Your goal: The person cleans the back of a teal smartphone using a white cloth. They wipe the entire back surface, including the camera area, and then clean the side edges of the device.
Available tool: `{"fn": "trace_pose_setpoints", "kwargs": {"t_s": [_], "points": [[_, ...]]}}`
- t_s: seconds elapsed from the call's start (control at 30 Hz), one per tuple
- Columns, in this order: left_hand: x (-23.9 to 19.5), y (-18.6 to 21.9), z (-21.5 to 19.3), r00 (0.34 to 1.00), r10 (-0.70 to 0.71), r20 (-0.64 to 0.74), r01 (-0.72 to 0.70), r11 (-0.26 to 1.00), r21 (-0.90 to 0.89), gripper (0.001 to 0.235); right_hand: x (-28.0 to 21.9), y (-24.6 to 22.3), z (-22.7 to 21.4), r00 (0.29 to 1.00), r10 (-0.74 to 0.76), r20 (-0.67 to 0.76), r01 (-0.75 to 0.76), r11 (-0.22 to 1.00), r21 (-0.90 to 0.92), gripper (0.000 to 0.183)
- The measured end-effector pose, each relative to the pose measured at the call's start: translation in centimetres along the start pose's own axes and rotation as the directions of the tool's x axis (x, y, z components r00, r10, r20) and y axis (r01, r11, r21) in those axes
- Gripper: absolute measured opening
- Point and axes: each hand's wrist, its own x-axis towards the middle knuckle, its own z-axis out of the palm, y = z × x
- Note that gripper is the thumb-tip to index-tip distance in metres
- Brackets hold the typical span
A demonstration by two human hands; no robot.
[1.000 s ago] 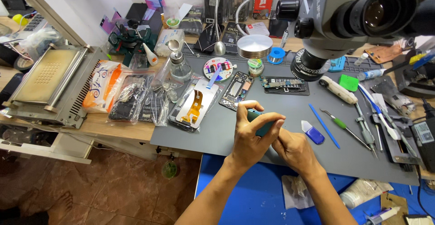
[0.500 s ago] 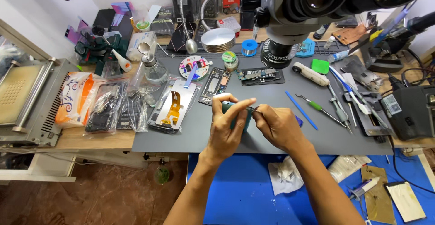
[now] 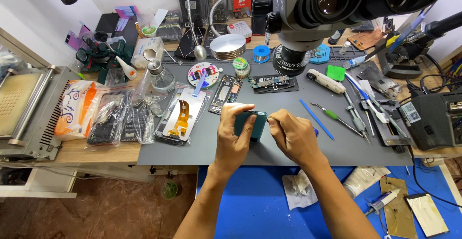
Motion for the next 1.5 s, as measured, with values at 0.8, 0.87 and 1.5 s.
{"fn": "trace_pose_setpoints", "kwargs": {"t_s": [0.8,0.87,1.5], "points": [[-1.5,1.3,1.7,0.952,-0.266,-0.149,0.278,0.958,0.069,0.023,0.1,-1.1,0.7,0.991,0.084,-0.104,-0.09,0.994,-0.058,0.02],[-1.6,1.4,1.7,0.95,-0.273,-0.151,0.286,0.956,0.07,0.024,-0.3,-0.9,1.0,0.991,0.081,-0.105,-0.088,0.994,-0.061,0.019],[-1.5,1.1,1.6,0.961,-0.248,-0.123,0.255,0.966,0.047,0.028,-0.9,-0.1,2.0,0.983,0.174,-0.055,-0.175,0.985,-0.012,0.023]]}}
